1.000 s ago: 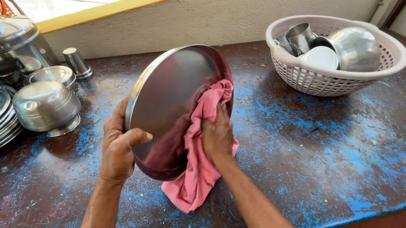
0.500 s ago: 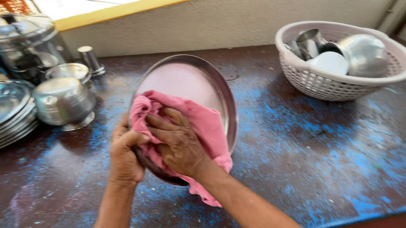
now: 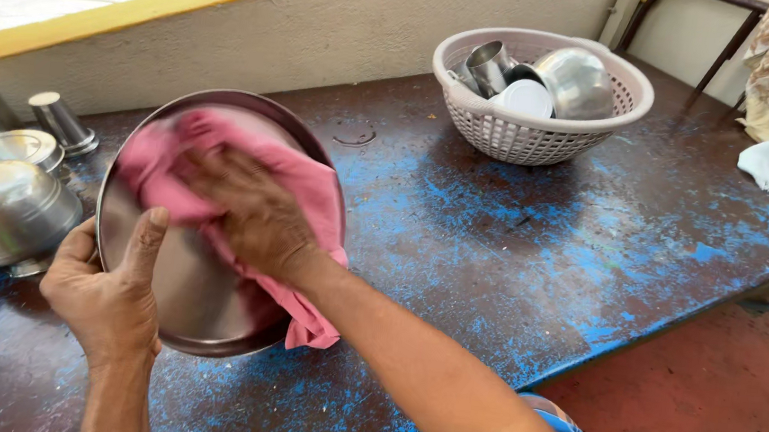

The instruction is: The person dries several stainless steel plates and a metal cup using a pink cloth. They wipe each item thoroughly, turning them over to dry all sides, and then stack the plates on the counter.

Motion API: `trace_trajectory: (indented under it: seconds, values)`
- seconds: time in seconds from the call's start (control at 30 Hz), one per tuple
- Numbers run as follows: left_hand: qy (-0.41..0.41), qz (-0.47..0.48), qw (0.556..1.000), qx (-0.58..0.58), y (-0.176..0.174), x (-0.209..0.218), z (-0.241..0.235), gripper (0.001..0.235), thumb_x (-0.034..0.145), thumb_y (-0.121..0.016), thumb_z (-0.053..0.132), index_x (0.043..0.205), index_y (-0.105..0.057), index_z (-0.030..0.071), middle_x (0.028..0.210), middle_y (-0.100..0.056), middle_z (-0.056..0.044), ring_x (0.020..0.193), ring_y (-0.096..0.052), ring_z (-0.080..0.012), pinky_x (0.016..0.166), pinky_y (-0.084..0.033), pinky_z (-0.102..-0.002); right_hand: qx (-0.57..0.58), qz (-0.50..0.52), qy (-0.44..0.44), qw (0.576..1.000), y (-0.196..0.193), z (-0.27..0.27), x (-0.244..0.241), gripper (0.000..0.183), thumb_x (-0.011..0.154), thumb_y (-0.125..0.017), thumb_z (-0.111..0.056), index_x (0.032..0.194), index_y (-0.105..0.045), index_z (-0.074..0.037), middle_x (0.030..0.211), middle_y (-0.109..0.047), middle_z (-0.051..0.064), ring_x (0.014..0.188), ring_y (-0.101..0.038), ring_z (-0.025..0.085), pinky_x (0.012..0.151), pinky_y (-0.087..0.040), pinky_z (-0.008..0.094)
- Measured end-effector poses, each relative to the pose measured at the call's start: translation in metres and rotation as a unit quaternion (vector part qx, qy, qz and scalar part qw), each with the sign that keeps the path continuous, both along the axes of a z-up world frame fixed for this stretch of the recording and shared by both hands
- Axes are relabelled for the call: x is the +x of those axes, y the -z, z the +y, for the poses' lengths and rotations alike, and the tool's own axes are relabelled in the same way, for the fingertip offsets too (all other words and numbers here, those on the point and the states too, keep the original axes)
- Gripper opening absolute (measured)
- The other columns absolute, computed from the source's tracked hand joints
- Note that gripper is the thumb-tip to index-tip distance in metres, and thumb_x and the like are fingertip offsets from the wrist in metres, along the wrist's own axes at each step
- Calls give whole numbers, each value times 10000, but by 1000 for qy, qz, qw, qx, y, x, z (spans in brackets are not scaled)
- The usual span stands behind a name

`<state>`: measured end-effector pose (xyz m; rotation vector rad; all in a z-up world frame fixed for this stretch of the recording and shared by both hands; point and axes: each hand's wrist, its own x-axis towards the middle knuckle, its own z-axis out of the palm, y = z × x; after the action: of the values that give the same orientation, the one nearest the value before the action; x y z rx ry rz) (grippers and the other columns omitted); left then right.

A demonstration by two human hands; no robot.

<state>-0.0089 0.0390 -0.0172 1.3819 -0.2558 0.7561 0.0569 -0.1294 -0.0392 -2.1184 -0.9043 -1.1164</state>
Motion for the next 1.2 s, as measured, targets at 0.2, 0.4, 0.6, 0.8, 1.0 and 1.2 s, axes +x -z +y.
trace_trajectory:
  seconds: [0.2, 0.4, 0.6, 0.8, 1.0, 1.2]
  values:
    - [-65, -38, 994, 78, -1, 2, -2, 376, 1072, -798, 302, 1200, -737, -46, 950, -687, -42, 808, -558, -62, 732, -452, -212, -45, 95, 174, 979, 43, -47, -13, 691, 933, -640, -310, 1489, -440, 48, 1504, -486, 235, 1313, -518, 388, 1101, -435, 457]
    - [-79, 9, 997, -24, 20, 13, 1, 441, 1174, -593, 364, 1141, -709, -60, 877, -629, -52, 726, -535, -83, 627, -426, -231, -19, 168, 65, 983, 78, -9, -109, 381, 922, -633, -289, 1190, -674, -23, 1355, -642, 182, 1248, -615, 363, 1039, -482, 470]
    - [-21, -75, 997, -15, 41, 32, 17, 397, 1221, -532, 260, 1324, -681, -94, 1153, -737, -95, 1000, -678, -133, 890, -572, -262, 288, 332, -219, 871, 26, 58, -84, 693, 984, -640, -171, 1629, -409, -68, 1514, -578, 161, 1414, -551, 237, 1187, -426, 339]
    - [35, -20, 995, -92, 32, 27, 14, 353, 1181, -614, 256, 1313, -677, -65, 1123, -720, -73, 970, -666, -127, 881, -566, -257, 428, 415, -353, 721, -3, 72, -59, 496, 1083, -644, -218, 1479, -492, 38, 1428, -623, 249, 1288, -608, 249, 1128, -446, 378]
    - [18, -17, 996, -84, 22, 13, 2, 331, 1141, -696, 252, 1303, -674, -36, 1094, -704, -50, 939, -655, -122, 871, -561, -252, -22, 425, -161, 891, 41, -13, -87, 612, 921, -734, -204, 1482, -533, -65, 1345, -662, 148, 1228, -613, 229, 1078, -461, 346]
    - [-47, -8, 995, -84, 12, 8, -15, 380, 1091, -679, 239, 1356, -659, -33, 1169, -738, -63, 1062, -674, -83, 954, -559, -214, -19, 386, -148, 910, 42, -35, -74, 466, 938, -707, -115, 1386, -612, -25, 1240, -696, 75, 1134, -626, 145, 1014, -504, 302]
